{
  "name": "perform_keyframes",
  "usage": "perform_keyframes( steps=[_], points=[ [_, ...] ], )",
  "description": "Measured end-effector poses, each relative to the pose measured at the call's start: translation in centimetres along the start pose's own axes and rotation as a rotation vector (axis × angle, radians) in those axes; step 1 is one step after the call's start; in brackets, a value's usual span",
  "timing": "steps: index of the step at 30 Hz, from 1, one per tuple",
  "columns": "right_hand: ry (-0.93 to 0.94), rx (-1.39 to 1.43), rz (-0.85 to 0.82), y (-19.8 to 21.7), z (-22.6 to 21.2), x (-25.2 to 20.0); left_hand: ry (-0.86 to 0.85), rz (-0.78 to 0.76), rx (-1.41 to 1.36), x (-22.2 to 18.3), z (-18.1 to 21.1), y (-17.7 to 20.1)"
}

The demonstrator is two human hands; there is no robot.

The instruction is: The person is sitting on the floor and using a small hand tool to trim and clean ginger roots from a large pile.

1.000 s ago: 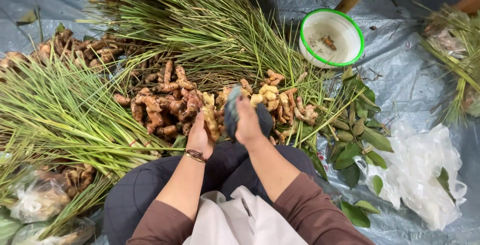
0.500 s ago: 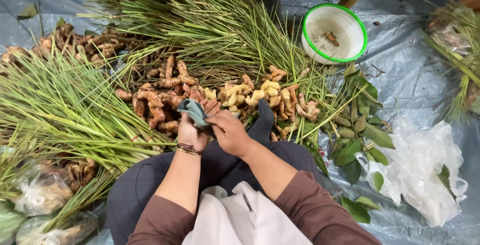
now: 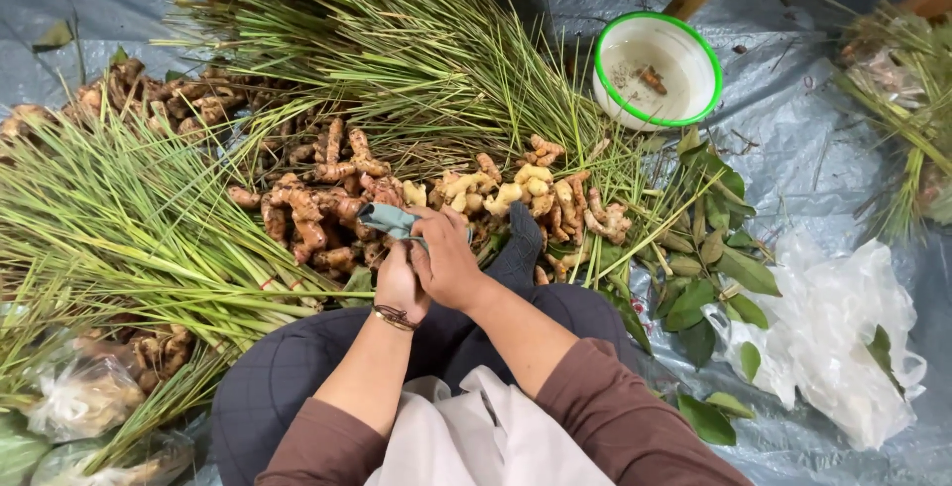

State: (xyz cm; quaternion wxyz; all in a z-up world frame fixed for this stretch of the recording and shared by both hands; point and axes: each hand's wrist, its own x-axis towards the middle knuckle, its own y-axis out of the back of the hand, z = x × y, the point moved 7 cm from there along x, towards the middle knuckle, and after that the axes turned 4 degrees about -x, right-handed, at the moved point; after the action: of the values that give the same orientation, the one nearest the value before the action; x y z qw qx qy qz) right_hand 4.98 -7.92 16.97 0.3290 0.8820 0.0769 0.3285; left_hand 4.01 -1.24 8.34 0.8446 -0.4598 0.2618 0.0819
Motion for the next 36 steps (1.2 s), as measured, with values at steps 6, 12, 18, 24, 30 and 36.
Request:
perform_keyframes(
  steps=[6, 12, 18, 24, 30, 36],
  points=[
    [-0.627, 0.243, 0.097, -2.9, 11.8, -2.5, -0.055, -0.095, 0.251, 5.0, -3.6, 5.4],
    [-1.0, 0.774, 0.486, -0.1, 18.4, -4.6, -0.102, -0.113, -0.024, 0.5, 0.1, -1.6],
    [-0.294, 0.129, 0.002, -1.6, 4.9, -1.9, -0.069, 0.091, -0.097, 7.3, -2.7, 8.8],
    [-0.239, 0.145, 0.035, -0.1, 2.8, -0.7, -0.138, 0.024, 0.137, 5.7, -3.0, 7.1],
    [-0.678, 0.561, 0.279, 1.0, 6.3, -0.7, -0.214, -0.045, 0.577, -6.6, 1.4, -7.2],
    [-1.002, 0.931, 0.479, -0.4, 12.0, -4.1, -0.33, -0.039, 0.007, -4.0, 2.6, -6.3]
  ],
)
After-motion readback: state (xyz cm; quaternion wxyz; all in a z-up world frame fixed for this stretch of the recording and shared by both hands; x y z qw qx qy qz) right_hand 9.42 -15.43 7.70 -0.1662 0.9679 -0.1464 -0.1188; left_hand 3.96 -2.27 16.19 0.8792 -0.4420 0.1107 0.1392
